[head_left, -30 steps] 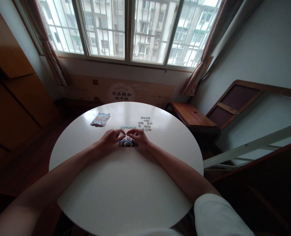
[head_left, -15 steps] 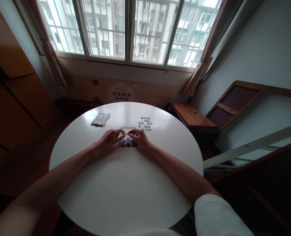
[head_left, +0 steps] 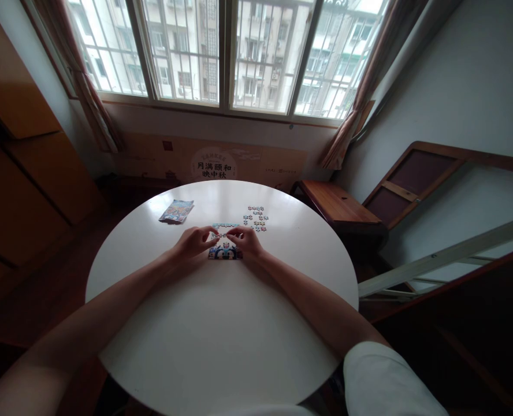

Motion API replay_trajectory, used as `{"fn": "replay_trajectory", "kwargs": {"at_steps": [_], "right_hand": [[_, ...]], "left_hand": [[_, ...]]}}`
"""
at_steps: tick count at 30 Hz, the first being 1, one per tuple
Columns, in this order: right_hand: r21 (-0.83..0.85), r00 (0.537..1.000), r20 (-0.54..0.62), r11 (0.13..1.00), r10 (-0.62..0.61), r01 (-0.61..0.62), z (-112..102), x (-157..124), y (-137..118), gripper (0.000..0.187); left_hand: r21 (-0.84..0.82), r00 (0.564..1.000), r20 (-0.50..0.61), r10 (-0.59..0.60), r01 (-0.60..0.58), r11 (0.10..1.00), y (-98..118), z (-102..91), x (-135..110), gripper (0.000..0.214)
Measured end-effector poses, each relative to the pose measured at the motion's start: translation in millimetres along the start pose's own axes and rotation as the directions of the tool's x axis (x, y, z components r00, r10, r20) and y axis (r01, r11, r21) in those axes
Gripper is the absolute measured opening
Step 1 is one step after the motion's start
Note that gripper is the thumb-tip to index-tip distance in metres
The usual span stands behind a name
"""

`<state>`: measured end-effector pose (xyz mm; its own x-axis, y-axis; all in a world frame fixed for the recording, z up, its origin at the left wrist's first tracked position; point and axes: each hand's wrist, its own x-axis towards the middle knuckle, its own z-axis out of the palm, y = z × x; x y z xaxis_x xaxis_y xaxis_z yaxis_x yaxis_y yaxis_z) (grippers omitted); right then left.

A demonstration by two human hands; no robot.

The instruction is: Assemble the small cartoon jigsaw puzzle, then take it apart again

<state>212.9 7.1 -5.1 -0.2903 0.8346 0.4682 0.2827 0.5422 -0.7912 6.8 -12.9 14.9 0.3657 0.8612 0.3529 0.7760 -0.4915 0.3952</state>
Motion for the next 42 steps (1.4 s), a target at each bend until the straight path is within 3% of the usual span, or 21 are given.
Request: {"fn": "replay_trajectory", "kwargs": {"at_steps": [42], "right_hand": [[-0.037,0.999,0.051,0.999,-0.009,0.011,-2.3,-0.6,-1.9,0.011]], "left_hand": [[-0.035,0.999,-0.021,0.034,-0.034,0.999,-4.7,5.0,0.5,0.035]]}}
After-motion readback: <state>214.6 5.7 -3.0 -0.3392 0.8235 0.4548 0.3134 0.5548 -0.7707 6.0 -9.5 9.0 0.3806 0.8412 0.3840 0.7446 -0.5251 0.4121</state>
